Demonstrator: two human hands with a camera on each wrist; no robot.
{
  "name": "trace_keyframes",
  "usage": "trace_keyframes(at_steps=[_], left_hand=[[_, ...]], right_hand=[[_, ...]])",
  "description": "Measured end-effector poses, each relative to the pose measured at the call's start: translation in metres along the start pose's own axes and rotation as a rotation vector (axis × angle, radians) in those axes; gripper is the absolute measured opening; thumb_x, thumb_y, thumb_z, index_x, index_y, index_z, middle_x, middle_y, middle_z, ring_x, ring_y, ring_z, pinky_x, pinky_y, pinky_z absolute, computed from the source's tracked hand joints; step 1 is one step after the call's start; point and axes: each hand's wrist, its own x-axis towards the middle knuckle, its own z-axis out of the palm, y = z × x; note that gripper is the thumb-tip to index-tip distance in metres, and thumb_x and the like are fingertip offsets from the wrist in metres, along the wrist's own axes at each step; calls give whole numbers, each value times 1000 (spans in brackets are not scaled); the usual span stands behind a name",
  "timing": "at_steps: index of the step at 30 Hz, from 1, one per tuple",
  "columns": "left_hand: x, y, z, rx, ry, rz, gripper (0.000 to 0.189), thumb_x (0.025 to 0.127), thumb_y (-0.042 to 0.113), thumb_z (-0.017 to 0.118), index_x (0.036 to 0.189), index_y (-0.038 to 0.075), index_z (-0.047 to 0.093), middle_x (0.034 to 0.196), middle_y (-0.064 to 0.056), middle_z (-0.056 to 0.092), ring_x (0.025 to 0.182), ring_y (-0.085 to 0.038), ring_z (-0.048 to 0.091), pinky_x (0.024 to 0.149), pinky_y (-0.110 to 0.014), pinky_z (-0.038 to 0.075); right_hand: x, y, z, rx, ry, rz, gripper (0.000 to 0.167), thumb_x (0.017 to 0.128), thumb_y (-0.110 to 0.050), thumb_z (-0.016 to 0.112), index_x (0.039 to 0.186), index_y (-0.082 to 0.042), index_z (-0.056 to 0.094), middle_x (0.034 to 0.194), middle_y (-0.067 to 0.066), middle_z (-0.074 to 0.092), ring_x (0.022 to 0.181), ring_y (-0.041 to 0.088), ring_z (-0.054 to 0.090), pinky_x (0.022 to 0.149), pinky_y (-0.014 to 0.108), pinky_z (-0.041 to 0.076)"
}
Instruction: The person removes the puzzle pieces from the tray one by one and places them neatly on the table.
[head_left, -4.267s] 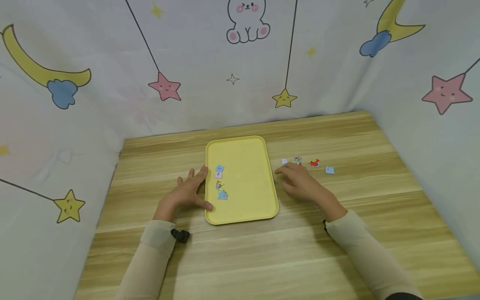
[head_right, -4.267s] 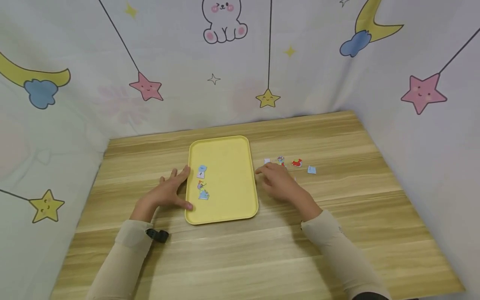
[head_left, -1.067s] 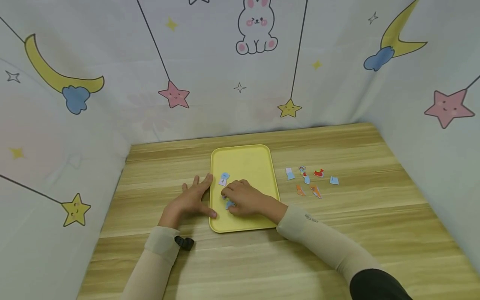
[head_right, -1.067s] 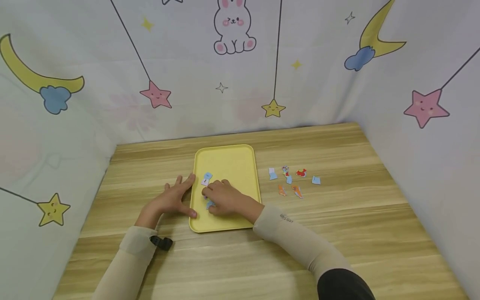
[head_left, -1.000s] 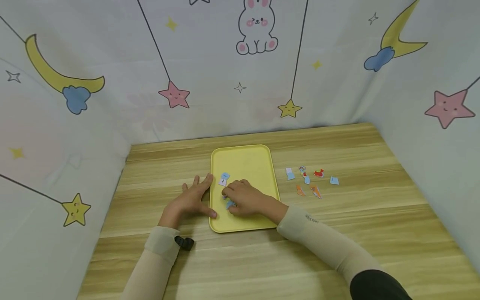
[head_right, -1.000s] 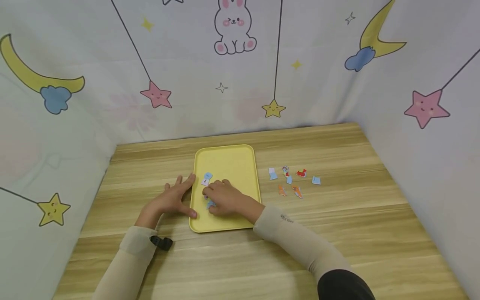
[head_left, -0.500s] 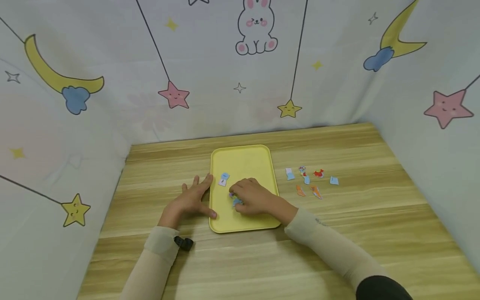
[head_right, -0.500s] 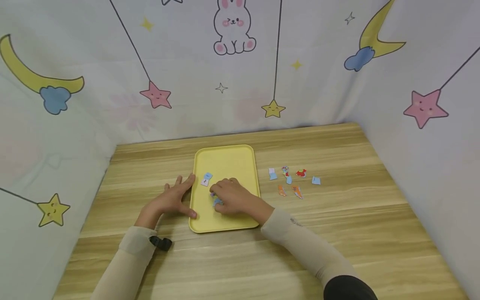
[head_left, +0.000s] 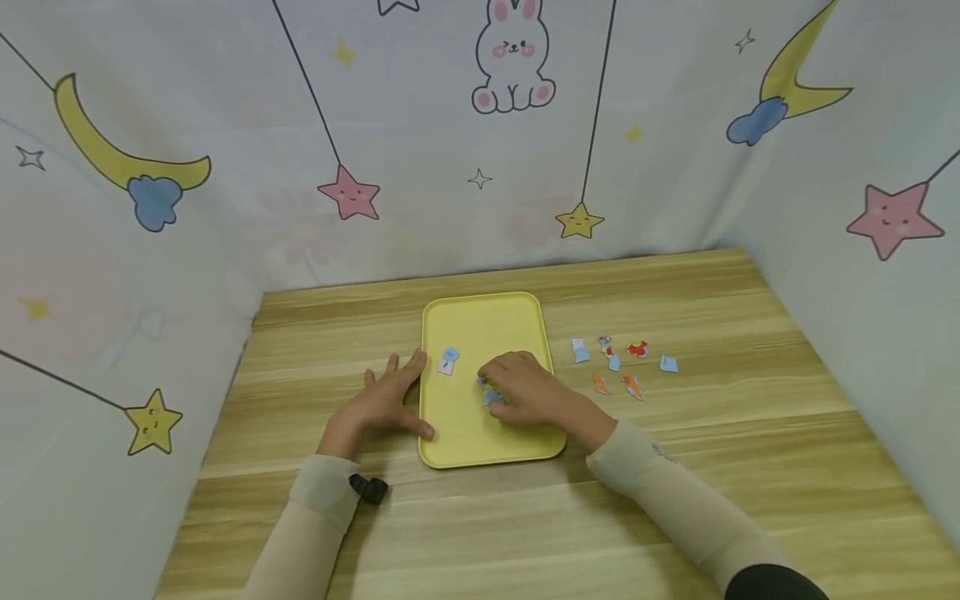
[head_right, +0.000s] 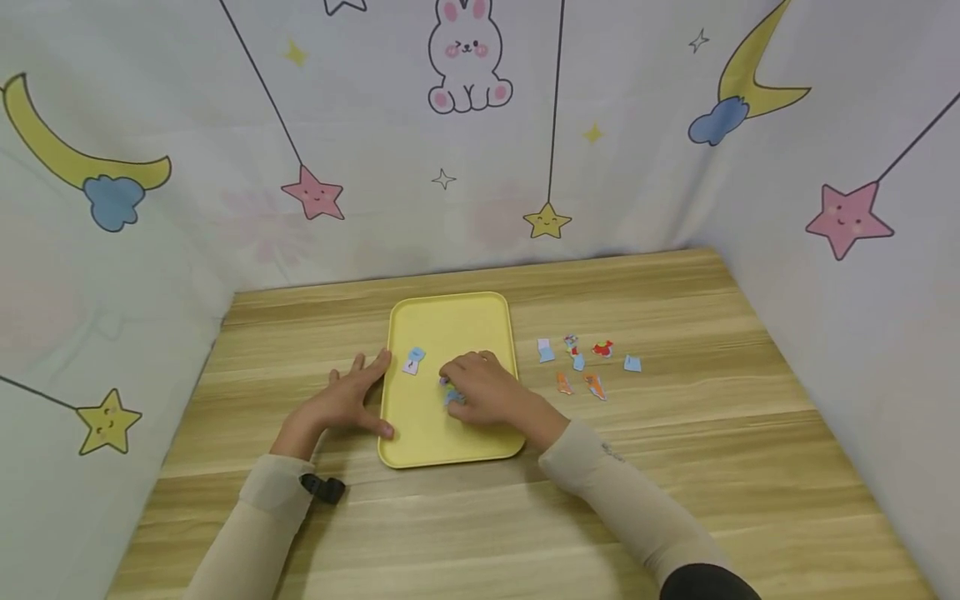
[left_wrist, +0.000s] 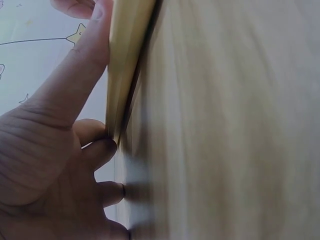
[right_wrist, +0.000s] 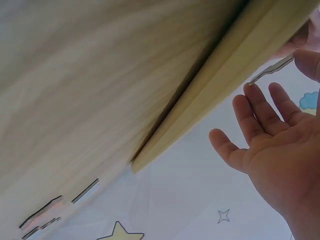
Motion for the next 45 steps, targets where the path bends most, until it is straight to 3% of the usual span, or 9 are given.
trace_keyframes(at_steps=[17,29,45], left_hand=[[2,-1,-1,-1,0,-8,144,65,48,99,169,5,9,176,-11,6,158,-46,-14,115,-75,-20],[1,-1,1,-6,3,-13,145,65,49,99,169,7,9,176,-10,5,159,-44,-14,116,-73,-21],[1,-2,1,-1,5,-7,144,66,50,99,169,6,9,176,-10,6,159,-44,-14,116,-73,-21]], right_hand=[[-11,9,-6,34,58,10,40,92,-18,67,129,-4,64,127,11,69,126,34,59,111,58,41],[-28,20,-13,58,59,89,42,91,-17,67,130,-3,64,132,13,67,131,36,57,112,61,39],[-49,35,-18,47,164,97,44,87,-13,69,128,2,65,126,16,69,123,38,61,107,60,43]])
